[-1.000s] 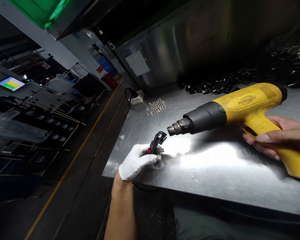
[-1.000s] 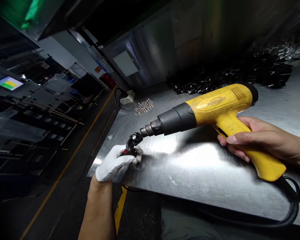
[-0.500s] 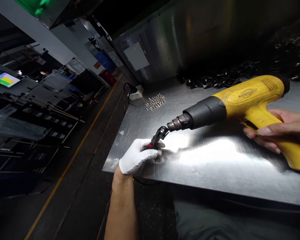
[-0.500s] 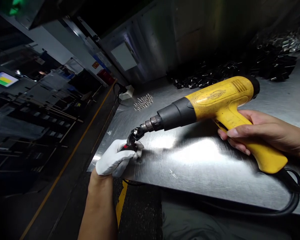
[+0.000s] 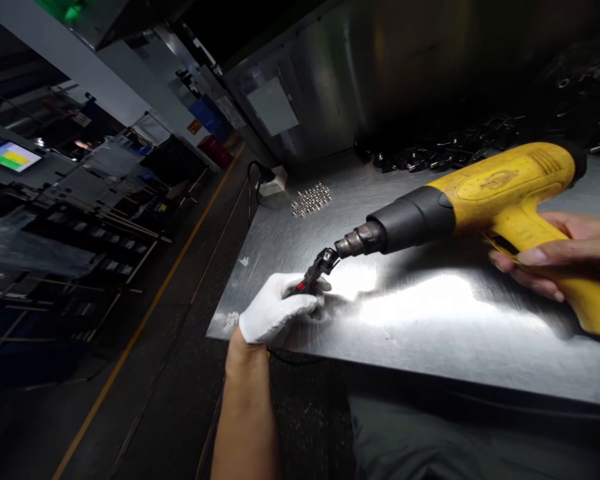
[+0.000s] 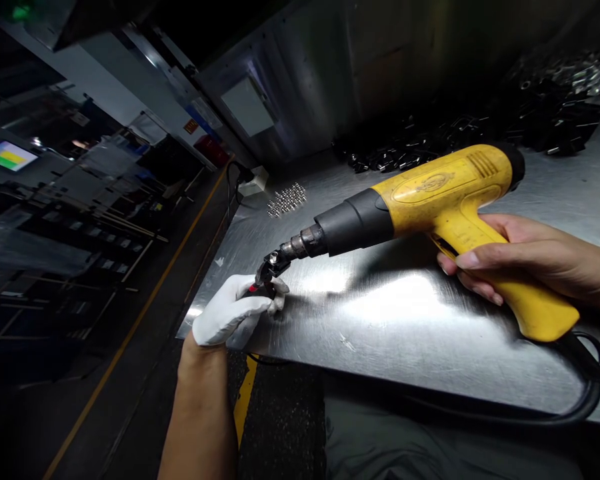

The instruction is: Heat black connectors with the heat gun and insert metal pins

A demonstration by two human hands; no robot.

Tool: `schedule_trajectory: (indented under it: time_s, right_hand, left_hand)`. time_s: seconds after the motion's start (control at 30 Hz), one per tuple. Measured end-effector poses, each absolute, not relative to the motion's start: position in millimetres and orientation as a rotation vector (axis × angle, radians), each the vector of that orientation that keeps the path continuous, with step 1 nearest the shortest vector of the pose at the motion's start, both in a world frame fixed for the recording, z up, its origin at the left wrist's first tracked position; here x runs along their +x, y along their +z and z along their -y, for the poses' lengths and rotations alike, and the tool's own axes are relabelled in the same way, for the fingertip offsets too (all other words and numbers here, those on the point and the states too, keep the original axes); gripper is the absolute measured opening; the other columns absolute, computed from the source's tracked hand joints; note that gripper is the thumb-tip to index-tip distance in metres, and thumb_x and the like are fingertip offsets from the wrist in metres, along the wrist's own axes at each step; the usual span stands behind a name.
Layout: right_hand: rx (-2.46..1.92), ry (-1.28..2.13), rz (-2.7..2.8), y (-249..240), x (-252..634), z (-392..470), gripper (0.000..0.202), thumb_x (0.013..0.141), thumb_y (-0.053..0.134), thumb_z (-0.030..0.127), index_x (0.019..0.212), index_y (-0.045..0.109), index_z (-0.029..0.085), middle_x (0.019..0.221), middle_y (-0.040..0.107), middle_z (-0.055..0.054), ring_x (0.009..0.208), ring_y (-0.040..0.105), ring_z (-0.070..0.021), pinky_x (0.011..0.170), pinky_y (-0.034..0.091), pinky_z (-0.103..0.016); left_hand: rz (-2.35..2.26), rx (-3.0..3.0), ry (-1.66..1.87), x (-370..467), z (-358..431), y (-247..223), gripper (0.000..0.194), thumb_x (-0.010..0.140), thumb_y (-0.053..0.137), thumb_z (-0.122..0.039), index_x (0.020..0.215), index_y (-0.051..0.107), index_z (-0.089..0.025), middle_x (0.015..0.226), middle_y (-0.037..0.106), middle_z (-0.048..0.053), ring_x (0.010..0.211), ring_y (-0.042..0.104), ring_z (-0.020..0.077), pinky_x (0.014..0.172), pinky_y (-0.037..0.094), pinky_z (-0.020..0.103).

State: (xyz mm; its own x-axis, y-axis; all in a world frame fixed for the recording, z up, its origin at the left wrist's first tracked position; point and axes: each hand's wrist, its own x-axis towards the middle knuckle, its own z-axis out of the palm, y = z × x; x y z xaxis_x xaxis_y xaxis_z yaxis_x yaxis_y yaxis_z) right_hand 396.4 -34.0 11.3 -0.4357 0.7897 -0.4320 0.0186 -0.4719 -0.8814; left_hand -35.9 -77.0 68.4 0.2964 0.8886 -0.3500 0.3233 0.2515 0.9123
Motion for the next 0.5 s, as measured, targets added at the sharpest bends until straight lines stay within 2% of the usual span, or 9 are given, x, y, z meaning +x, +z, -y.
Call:
schedule_trajectory:
  time_s: [0.23,0.5]
  right_hand:
    - [-1.28,1.956,1.163,13.3,398.3,34.7,0.034,0.066,0.084,0.04,0.093,0.071,0.024,0.08,0.066,-0.01,0.049,0.056,-0.0158,0.041,0.049,-0.03]
    - [-1.248,1.958,1.181,9.3,402.1,34.9,0.032,0.07,0.082,0.04,0.095,0.071,0.024,0.085,0.066,-0.011,0.05,0.057,-0.0151,0.042,0.049,-0.029]
  left_hand:
    - [-1.277,1.339,0.568,-33.1,77.0,70.6,0.027,0.08,0.072,-0.024,0.102,0.071,-0.009,0.08,0.068,0.005,0.07,0.067,0.018,0.069,0.057,0.031]
    - [-1.283,1.29,0.585,-33.8,77.9,69.7,0.032,0.079,0.073,-0.023,0.108,0.072,-0.009,0.08,0.069,0.005,0.07,0.068,0.018,0.067,0.057,0.031]
